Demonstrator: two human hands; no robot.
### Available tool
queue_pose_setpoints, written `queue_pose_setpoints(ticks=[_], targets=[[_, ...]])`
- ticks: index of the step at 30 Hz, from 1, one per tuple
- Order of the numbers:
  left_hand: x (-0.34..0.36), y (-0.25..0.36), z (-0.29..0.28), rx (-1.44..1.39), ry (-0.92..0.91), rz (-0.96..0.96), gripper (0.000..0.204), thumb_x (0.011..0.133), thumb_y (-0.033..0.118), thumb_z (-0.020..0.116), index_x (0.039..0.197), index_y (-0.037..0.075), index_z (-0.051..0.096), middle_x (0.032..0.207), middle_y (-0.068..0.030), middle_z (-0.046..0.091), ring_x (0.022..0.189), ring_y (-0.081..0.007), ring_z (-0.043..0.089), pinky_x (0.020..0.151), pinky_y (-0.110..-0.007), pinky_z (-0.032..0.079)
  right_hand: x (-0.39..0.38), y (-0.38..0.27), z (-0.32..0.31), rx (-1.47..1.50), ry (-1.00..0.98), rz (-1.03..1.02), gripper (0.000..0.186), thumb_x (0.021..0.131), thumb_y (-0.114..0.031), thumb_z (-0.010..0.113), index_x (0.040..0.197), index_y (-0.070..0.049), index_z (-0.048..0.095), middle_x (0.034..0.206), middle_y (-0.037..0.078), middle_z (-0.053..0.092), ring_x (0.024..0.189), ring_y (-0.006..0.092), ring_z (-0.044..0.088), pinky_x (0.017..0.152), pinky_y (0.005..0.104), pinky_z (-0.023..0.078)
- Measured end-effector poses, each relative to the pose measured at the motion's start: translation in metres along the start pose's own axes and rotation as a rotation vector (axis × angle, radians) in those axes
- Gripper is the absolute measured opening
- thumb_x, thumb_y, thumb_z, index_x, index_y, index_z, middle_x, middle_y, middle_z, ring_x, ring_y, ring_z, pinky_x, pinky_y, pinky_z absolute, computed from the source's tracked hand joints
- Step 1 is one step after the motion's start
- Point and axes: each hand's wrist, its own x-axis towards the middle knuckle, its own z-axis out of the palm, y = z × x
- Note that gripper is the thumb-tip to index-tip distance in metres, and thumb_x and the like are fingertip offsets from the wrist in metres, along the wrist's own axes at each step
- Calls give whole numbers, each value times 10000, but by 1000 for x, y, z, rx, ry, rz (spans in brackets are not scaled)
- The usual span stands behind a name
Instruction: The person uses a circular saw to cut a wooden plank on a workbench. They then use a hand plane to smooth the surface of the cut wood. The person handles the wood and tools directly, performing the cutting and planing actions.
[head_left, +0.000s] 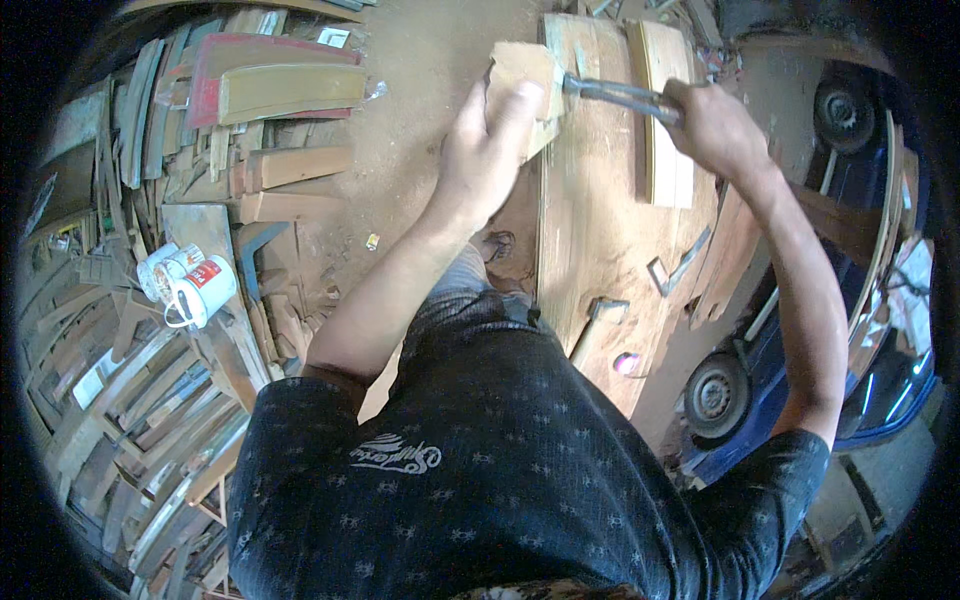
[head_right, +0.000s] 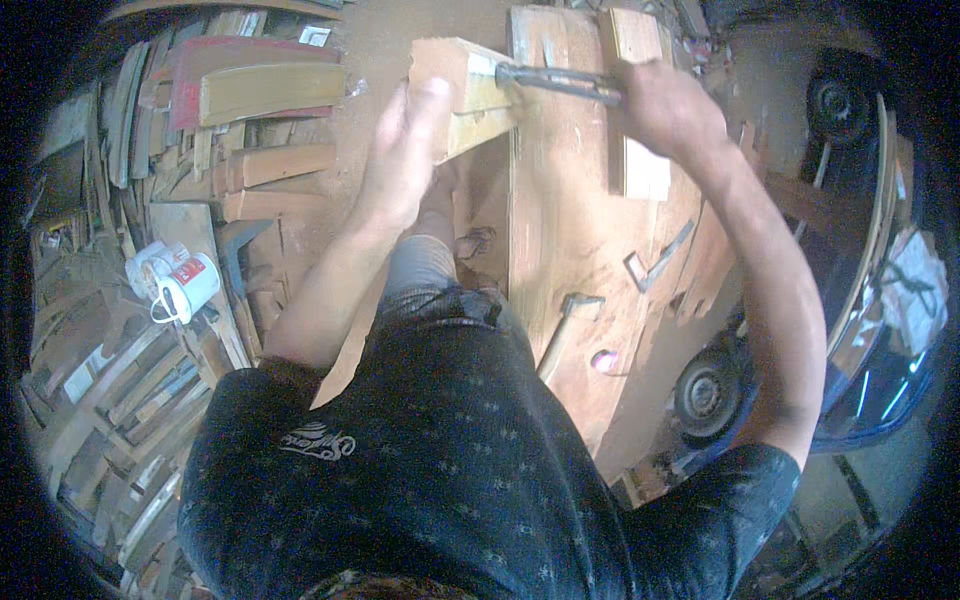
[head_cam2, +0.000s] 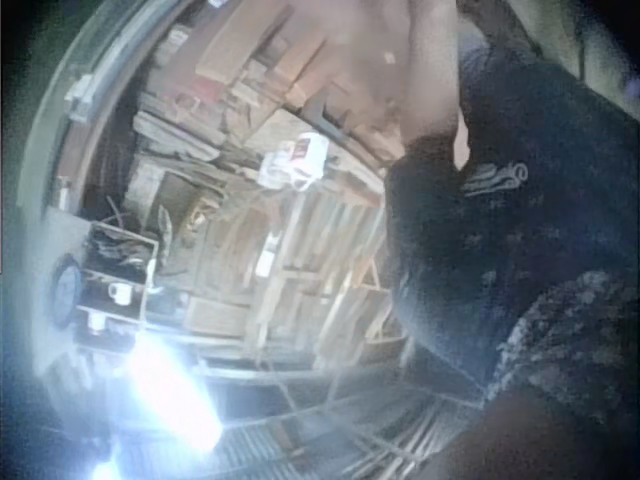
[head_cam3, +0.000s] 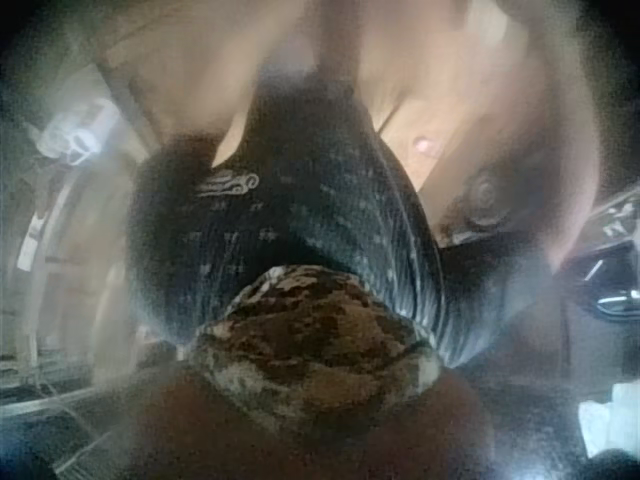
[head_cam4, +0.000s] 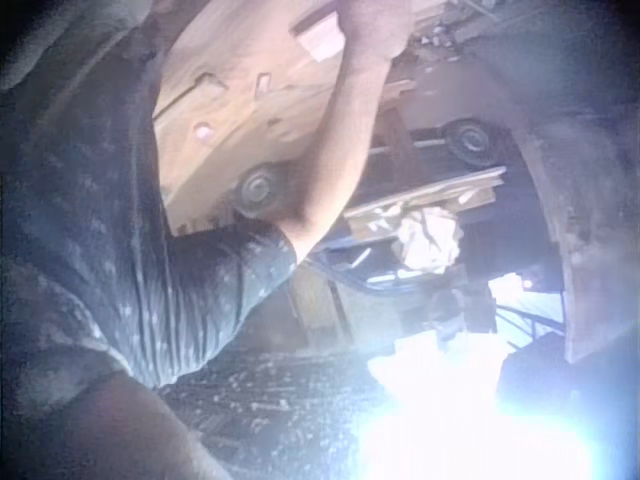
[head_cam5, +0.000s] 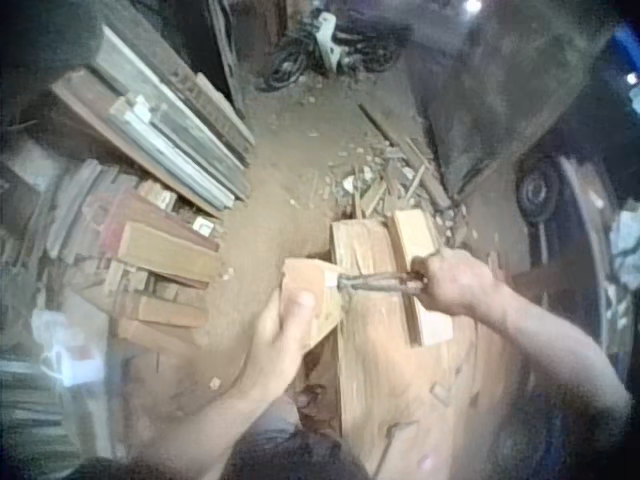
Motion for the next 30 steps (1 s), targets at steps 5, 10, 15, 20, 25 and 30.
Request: queue_pose_setpoints(ticks=[5,10,15,20,25,30], targets=[[21,1,-12,315,24,152,650,834,267,874,1329,-14,560,1220,-118,701,1132,-196,674,1002,-346,527,9,-8,-5,-9,-75,112,187,931,-148,649,1070,-28,686,853,227,720,824,391,734,767,494,590],[43,6,-29,255,23,85,574,845,222,850,1294,-19,585,1182,-114,721,1120,-195,687,998,-350,531,27,-18,-12,33,-100,138,253,898,-178,655,1103,-28,665,904,244,719,885,419,721,786,518,590],[64,20,-40,234,-61,65,582,836,222,851,1296,-20,590,1201,-108,719,1106,-183,690,990,-339,533,31,-27,-12,95,-116,250,252,890,-195,651,1110,-73,663,955,223,727,903,424,718,800,532,582],[84,28,-46,330,-164,14,593,831,227,858,1292,-38,595,1203,-109,715,1111,-170,679,994,-331,532,17,-32,2,178,-23,349,247,861,-152,704,1094,-75,677,925,189,739,880,373,737,796,492,585],[97,37,-44,322,-305,38,566,864,209,840,1308,-37,589,1231,-97,693,1126,-166,660,994,-331,527,-1,-41,31,270,157,384,145,903,-190,652,992,-76,665,898,221,716,814,410,718,749,519,572],[89,51,-17,627,-447,98,646,852,352,851,1285,-53,595,1212,-155,703,1136,-214,667,978,-364,527,-42,-52,46,237,203,416,224,932,-202,636,1027,-6,585,895,232,657,841,426,700,738,526,577]])
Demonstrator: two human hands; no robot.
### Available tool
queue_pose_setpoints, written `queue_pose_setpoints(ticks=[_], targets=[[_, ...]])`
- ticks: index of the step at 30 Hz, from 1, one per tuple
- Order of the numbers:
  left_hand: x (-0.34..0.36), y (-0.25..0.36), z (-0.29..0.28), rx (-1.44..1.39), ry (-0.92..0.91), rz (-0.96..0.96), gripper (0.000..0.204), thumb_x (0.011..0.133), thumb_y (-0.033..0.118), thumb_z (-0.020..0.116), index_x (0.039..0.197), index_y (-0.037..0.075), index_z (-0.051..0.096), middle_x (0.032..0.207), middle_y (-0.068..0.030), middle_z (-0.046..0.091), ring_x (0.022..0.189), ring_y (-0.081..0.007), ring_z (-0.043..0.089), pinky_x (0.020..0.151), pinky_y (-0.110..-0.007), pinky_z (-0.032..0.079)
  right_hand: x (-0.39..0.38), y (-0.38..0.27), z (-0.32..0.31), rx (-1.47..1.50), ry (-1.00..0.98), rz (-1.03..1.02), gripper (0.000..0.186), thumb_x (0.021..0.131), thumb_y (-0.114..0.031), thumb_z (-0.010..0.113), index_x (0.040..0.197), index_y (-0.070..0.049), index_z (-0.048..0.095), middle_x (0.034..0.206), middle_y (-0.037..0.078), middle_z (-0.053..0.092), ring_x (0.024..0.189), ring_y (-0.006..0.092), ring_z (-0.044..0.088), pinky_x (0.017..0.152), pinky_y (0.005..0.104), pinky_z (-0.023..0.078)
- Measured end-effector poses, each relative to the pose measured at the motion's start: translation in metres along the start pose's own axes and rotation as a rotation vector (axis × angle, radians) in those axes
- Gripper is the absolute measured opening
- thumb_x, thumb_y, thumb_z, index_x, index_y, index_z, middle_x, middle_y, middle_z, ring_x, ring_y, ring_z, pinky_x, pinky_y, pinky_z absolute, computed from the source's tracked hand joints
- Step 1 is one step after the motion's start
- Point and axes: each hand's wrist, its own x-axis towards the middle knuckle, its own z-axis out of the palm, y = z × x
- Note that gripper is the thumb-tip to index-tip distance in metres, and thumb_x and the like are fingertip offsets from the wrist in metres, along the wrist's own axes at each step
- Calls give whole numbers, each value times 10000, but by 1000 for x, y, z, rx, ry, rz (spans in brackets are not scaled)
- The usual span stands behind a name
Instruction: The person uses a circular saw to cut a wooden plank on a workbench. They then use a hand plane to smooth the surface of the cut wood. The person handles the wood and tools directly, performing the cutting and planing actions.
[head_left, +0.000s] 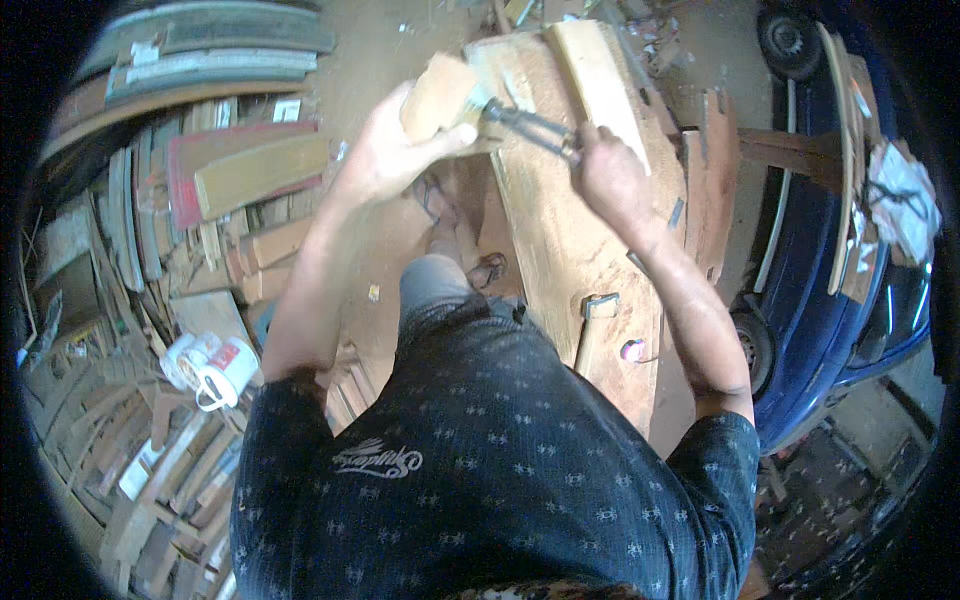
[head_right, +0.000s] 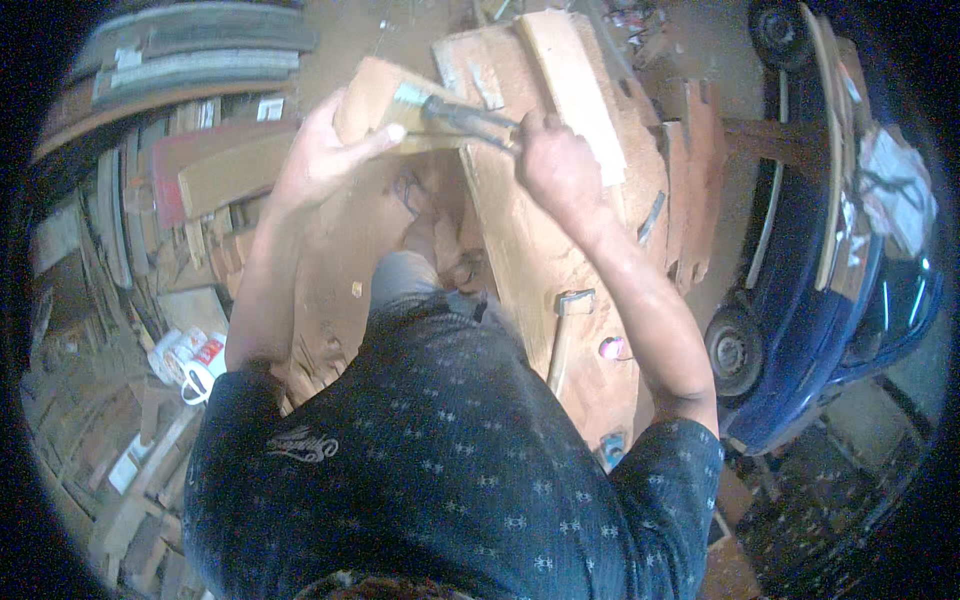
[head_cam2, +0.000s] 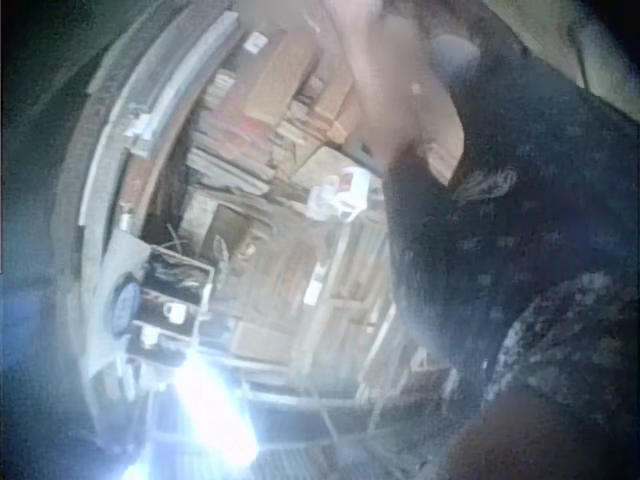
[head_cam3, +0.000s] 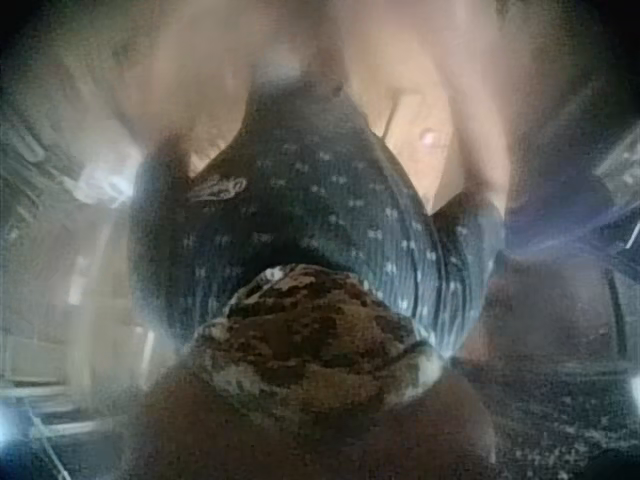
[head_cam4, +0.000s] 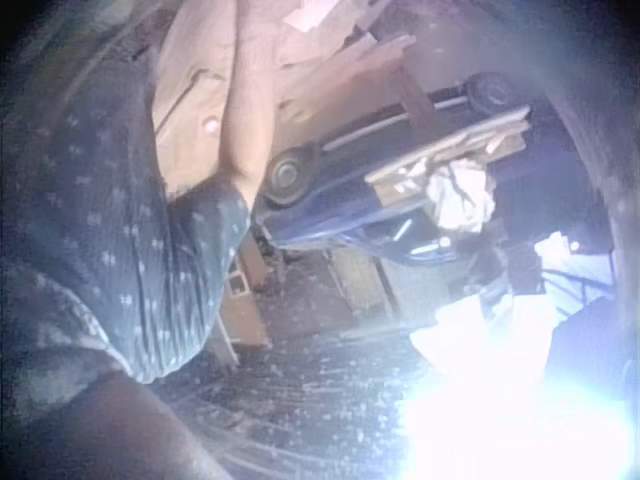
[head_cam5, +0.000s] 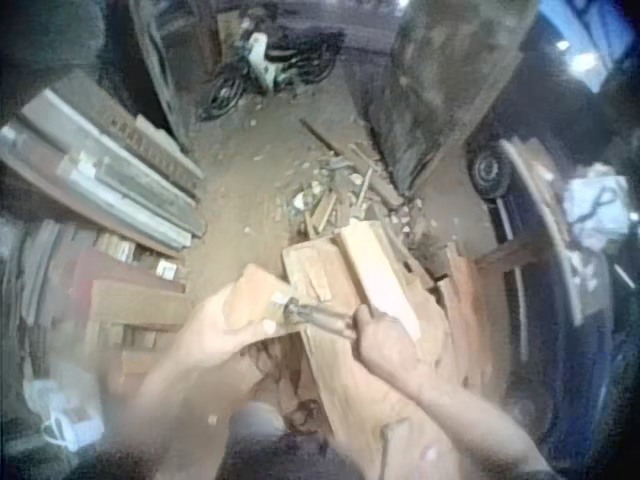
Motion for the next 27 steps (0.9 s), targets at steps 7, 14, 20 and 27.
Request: queue_pose_setpoints(ticks=[7,14,20,27], targets=[[-1,21,21,611,302,-69,842,836,690,710,1238,-46,636,1083,-254,731,1056,-375,714,935,-442,546,-28,-11,2,-50,56,-58,298,955,-228,647,997,35,516,880,236,651,809,418,698,707,542,572],[17,31,25,750,302,-17,773,847,710,674,1193,19,703,1075,-235,742,1042,-376,716,920,-444,533,-27,-8,28,156,93,142,262,969,-247,615,1006,-5,521,862,221,682,803,402,709,729,527,563],[43,41,36,750,240,-15,787,862,723,641,1211,22,718,1143,-234,735,1108,-361,696,971,-429,506,-11,8,76,287,146,239,274,960,-289,624,1013,-26,568,850,213,695,812,403,708,716,529,550],[33,42,37,784,290,47,853,847,761,612,1232,4,682,1168,-294,704,1162,-414,666,990,-455,498,-29,-2,76,259,143,201,282,965,-272,591,1020,4,586,914,260,688,868,406,720,789,529,566]])
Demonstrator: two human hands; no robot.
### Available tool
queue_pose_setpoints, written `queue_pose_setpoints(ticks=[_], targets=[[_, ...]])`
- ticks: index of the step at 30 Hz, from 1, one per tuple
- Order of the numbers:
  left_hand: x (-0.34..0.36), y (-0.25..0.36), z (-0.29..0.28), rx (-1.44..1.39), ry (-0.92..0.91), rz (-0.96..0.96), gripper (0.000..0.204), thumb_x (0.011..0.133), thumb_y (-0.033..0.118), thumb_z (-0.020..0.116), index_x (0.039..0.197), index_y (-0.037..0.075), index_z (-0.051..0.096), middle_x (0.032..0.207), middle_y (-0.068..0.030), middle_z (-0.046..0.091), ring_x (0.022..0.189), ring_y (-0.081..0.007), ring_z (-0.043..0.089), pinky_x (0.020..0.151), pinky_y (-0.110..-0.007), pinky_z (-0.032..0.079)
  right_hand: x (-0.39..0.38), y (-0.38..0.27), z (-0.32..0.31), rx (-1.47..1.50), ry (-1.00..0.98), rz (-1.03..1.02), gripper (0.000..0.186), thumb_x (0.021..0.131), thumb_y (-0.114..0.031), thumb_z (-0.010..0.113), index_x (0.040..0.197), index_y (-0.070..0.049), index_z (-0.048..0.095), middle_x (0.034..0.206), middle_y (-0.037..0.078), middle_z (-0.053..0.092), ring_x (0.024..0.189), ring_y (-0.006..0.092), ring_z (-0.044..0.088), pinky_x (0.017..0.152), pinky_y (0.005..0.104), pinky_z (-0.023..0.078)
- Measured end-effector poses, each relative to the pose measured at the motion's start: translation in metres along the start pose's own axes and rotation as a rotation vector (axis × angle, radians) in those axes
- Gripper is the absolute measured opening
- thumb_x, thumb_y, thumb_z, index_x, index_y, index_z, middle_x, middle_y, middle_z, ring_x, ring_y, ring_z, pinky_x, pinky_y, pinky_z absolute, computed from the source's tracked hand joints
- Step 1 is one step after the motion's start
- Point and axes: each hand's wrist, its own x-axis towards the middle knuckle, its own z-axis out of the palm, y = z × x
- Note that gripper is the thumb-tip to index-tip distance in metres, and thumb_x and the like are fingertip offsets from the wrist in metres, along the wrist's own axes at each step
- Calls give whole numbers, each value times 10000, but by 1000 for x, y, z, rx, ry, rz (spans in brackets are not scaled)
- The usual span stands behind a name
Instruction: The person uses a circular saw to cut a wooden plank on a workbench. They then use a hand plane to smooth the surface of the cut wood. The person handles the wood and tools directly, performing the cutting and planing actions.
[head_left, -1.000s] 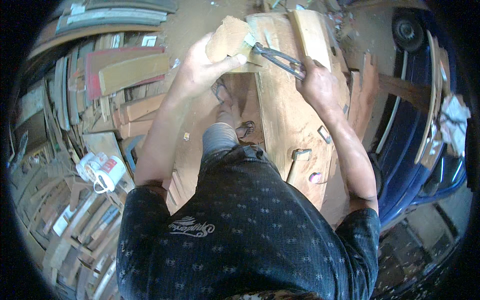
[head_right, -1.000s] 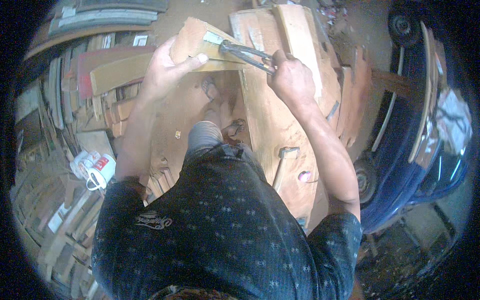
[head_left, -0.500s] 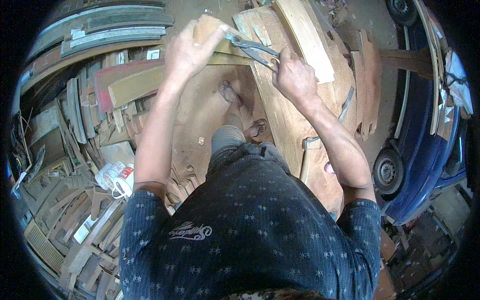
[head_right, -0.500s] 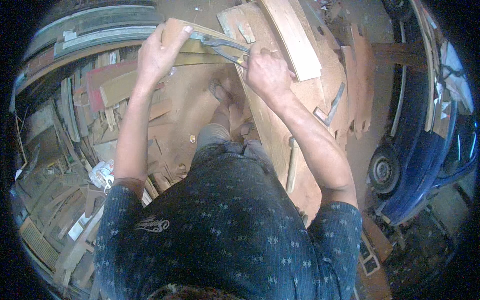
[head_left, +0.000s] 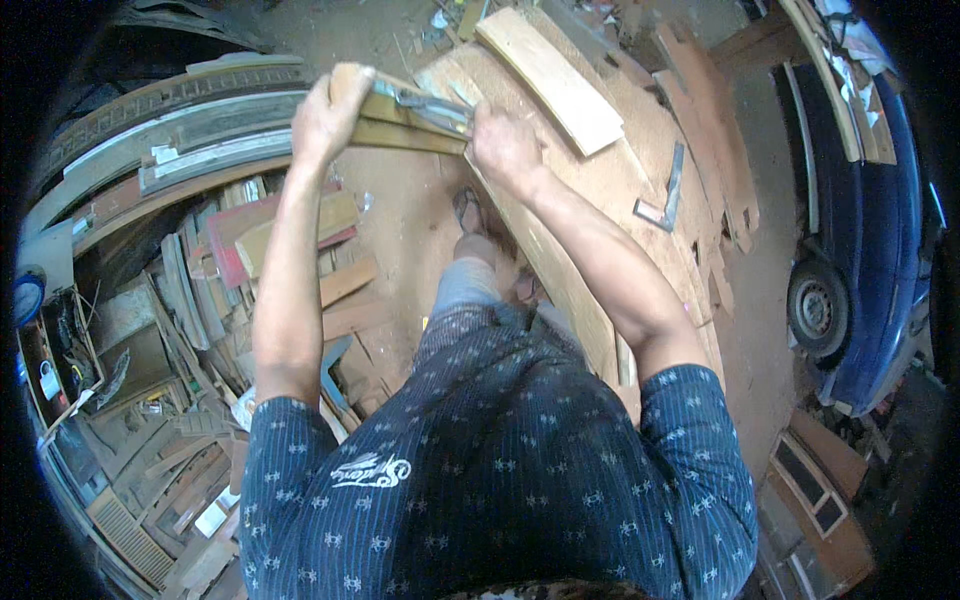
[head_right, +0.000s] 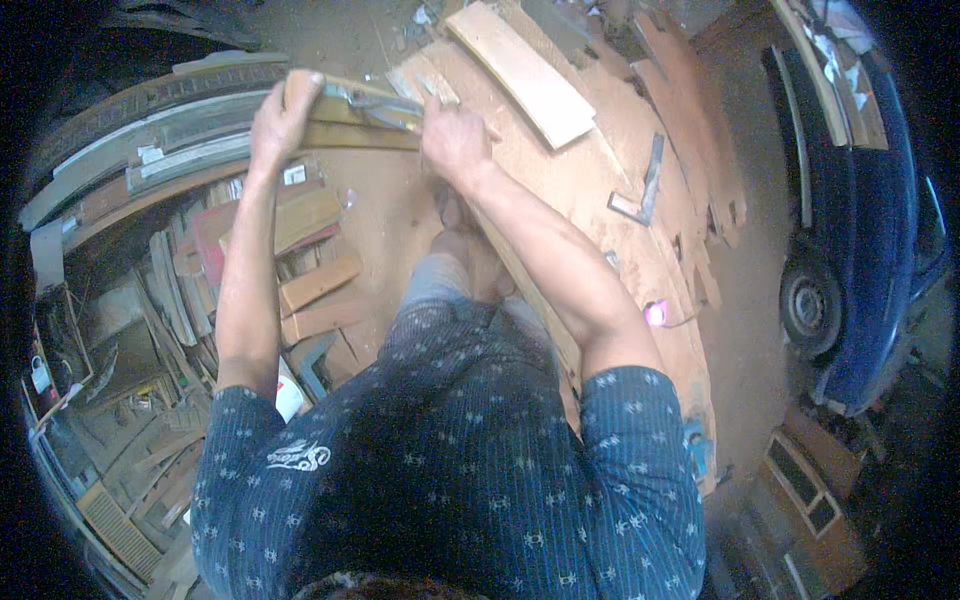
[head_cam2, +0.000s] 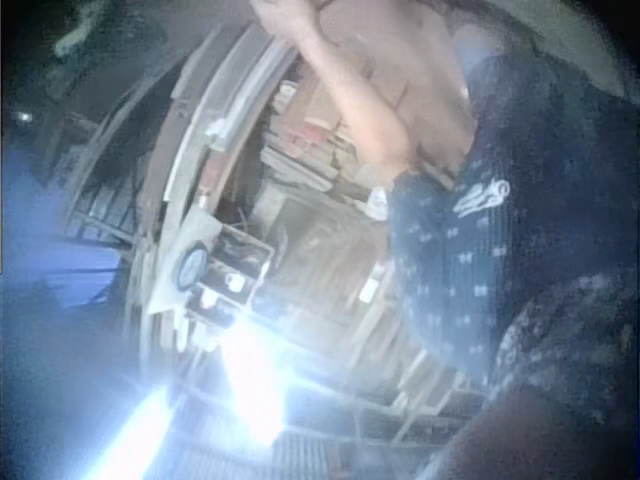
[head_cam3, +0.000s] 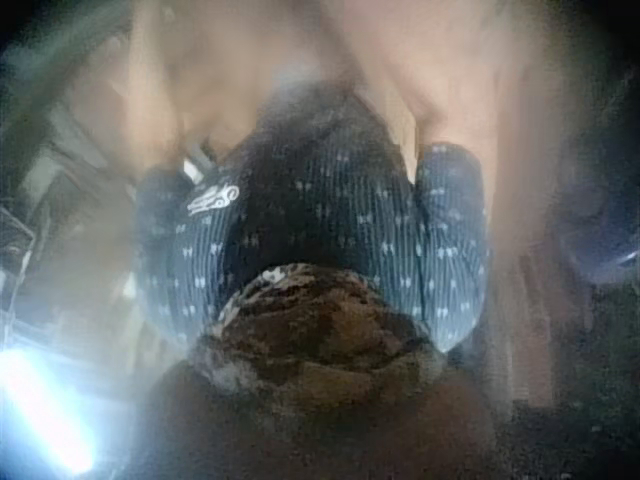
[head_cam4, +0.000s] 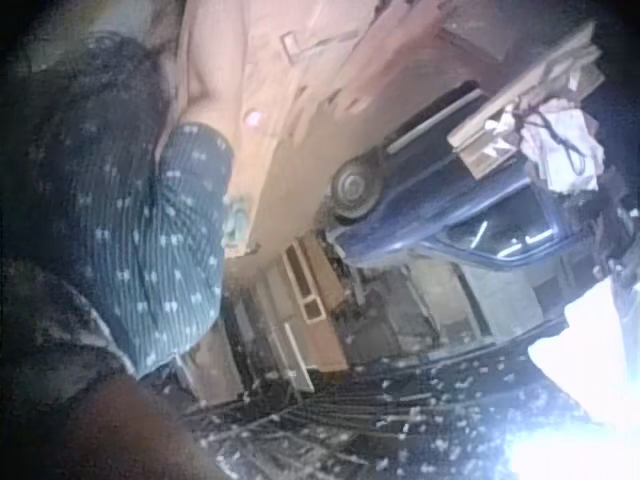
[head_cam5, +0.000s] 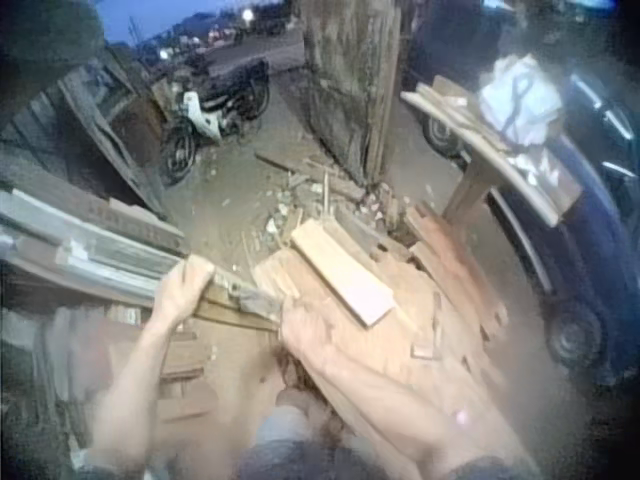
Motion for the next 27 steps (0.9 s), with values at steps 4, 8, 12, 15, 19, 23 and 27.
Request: queue_pose_setpoints(ticks=[4,8,12,15,19,23,27], targets=[[-16,5,6,6,19,-19,841,855,730,623,1215,-29,665,1086,-311,715,1062,-440,699,919,-476,528,-5,-6,-46,-155,-190,-95,307,957,-197,541,1096,73,586,906,308,699,886,425,725,800,542,568],[-14,-2,0,-2,-1,-26,792,847,684,672,1206,-22,677,1068,-294,725,1050,-419,708,904,-459,541,8,-7,-55,175,-366,-45,315,922,-218,588,1057,62,635,919,309,710,897,462,713,820,544,568],[5,-24,-17,-84,-52,13,734,819,635,739,1183,0,704,1057,-254,743,1020,-396,723,890,-447,551,22,-11,-20,196,-255,-70,308,884,-215,644,1042,50,636,901,311,705,853,473,711,801,539,573],[22,-40,-21,-73,-101,-8,699,794,618,774,1137,10,730,1053,-226,754,995,-377,733,885,-436,555,27,-12,17,303,-161,-82,290,863,-184,660,1054,29,613,876,314,700,814,473,713,759,542,579],[57,-60,-21,-133,-112,26,667,802,605,780,1110,14,742,1013,-204,756,958,-329,735,881,-412,552,42,-32,77,475,-37,19,262,845,-169,692,1035,-12,602,942,265,697,859,473,687,754,553,554],[76,-84,-31,-237,-143,-81,721,834,594,763,1188,-32,707,1080,-208,750,1027,-294,724,920,-397,537,50,-78,112,557,32,68,332,846,-147,669,1118,12,565,947,280,684,838,479,681,758,556,558],[78,-86,-31,-239,-136,-119,855,838,636,732,1280,-92,648,1179,-278,714,1110,-333,703,984,-391,519,56,-81,64,342,-134,48,349,873,-127,634,1146,59,520,956,344,656,889,472,688,809,565,550]])
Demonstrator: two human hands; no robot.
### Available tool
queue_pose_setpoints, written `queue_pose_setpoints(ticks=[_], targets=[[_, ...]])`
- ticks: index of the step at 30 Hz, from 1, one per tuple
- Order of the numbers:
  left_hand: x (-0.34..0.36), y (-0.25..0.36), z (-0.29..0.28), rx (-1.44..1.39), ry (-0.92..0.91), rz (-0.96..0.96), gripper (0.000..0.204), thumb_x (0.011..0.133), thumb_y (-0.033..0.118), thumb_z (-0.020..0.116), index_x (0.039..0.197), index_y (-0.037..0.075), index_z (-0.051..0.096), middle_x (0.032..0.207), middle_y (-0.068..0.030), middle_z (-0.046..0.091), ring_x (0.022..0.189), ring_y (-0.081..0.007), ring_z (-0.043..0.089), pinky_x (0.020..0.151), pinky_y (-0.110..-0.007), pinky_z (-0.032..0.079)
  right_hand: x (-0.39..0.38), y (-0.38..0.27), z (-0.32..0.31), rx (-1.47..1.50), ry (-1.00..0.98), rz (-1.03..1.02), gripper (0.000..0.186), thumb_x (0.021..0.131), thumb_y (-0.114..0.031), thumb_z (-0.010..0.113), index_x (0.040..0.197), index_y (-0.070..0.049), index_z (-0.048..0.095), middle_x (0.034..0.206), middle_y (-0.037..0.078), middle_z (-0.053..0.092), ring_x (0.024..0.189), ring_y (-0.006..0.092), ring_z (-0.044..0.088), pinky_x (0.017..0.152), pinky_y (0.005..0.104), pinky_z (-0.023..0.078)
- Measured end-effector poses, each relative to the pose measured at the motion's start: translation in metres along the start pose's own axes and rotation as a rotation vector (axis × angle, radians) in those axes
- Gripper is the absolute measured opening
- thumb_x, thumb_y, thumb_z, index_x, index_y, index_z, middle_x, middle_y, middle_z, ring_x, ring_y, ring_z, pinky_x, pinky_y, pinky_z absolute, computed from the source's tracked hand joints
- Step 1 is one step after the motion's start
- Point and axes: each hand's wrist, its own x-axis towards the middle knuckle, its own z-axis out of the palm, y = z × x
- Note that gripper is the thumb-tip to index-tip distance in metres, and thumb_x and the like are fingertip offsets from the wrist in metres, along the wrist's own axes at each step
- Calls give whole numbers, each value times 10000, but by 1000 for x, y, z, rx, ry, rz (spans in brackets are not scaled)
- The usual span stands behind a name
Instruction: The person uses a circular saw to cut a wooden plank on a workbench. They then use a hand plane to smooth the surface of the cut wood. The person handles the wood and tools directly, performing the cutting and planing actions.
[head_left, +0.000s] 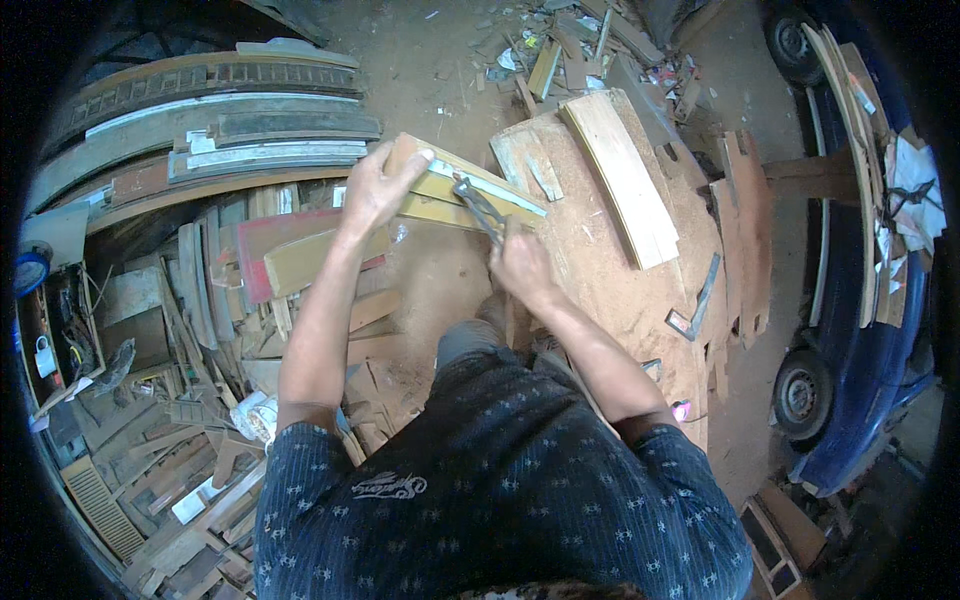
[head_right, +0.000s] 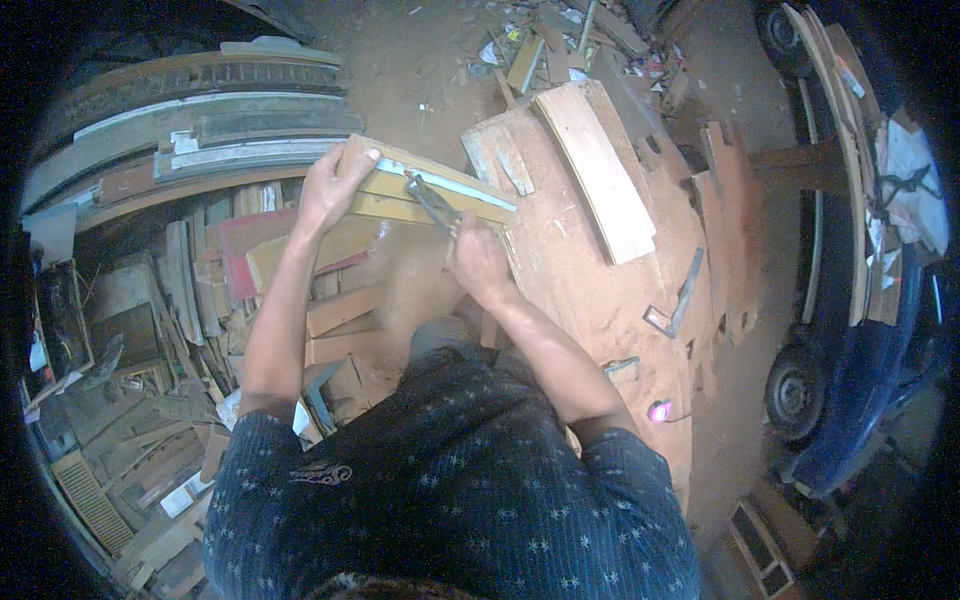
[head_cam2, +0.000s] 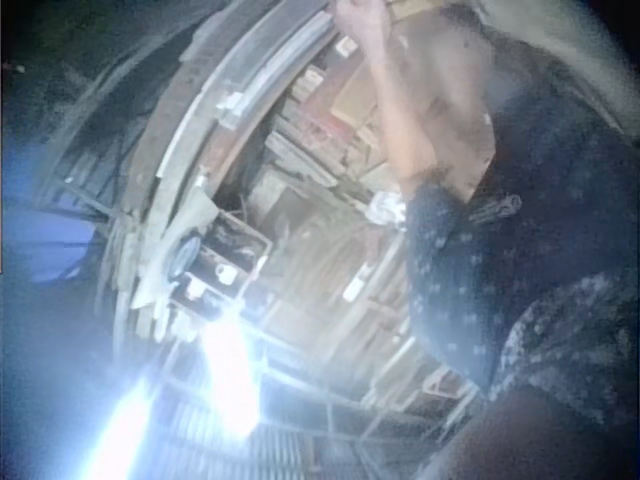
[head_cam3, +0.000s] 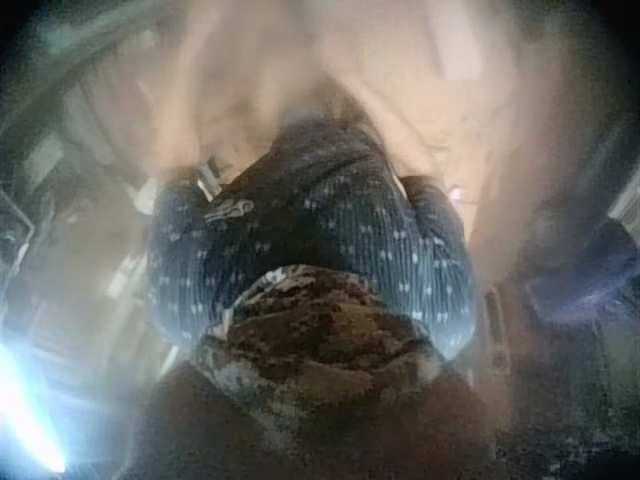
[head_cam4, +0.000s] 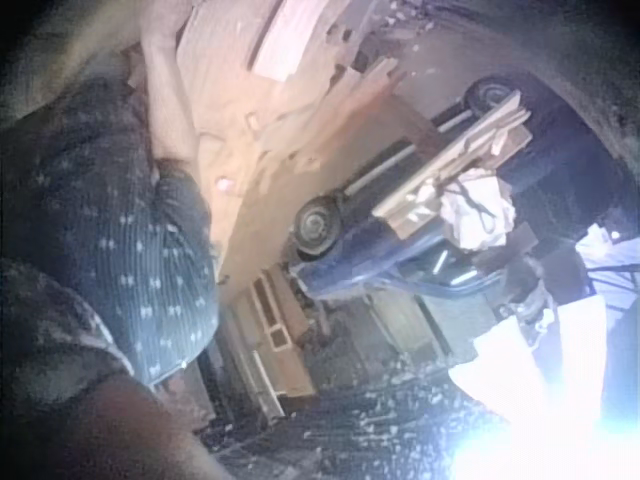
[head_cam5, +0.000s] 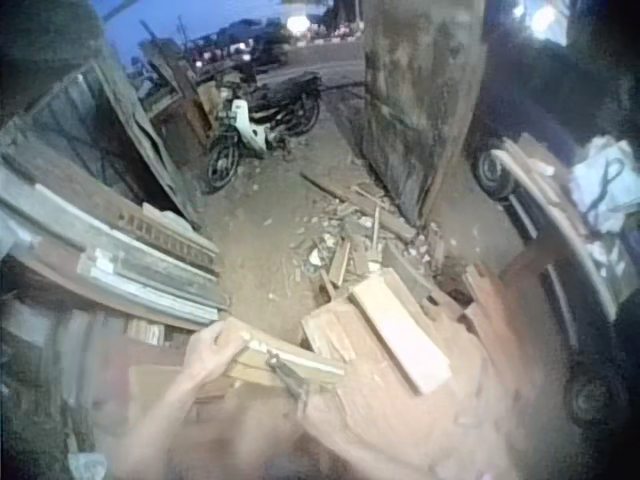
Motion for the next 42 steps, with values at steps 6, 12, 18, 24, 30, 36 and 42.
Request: queue_pose_setpoints(ticks=[6,12,18,24,30,36,42], targets=[[-5,32,12,148,2,-42,874,830,651,723,1300,-80,640,1154,-295,714,1111,-398,697,986,-421,522,-1,-18,-97,-355,-106,-9,386,894,-182,664,1130,97,541,950,325,672,871,456,713,783,525,586],[10,11,4,-13,10,-114,726,921,614,647,1194,-58,688,1118,-245,725,1085,-335,692,979,-415,490,19,-28,-28,205,-132,218,361,995,-288,617,1088,61,619,934,313,693,908,463,700,843,523,546],[23,-85,-16,-481,9,-456,678,999,539,592,1293,-70,641,1283,-215,676,1196,-282,638,1025,-383,472,4,-17,45,419,-98,304,448,1038,-380,589,1179,41,648,972,295,701,940,423,684,861,466,524],[-42,-128,0,-631,32,-427,718,974,376,693,1440,-124,477,1326,-176,635,1216,-245,594,1073,-377,434,-31,65,19,452,85,425,417,1044,-382,578,998,26,650,766,106,640,715,202,596,690,390,484],[-119,-110,-17,-827,87,-407,604,989,357,650,1397,-71,527,1330,-173,637,1230,-261,607,1077,-385,454,-60,135,-13,465,148,635,508,1015,-516,587,923,-18,631,753,73,612,598,157,532,585,339,462],[-216,-85,-58,-1159,171,-280,558,1023,348,570,1423,-34,495,1358,-195,621,1249,-310,620,1083,-428,492,-88,141,-87,973,173,495,635,1010,-588,562,1134,33,620,912,104,643,569,129,501,464,284,459],[-320,-101,-33,-1241,290,-181,508,1063,376,486,1400,-3,513,1382,-201,605,1295,-344,586,1119,-495,472,-134,92,-125,1020,75,311,399,952,-403,744,1027,-39,600,797,74,645,604,92,535,442,261,442]])
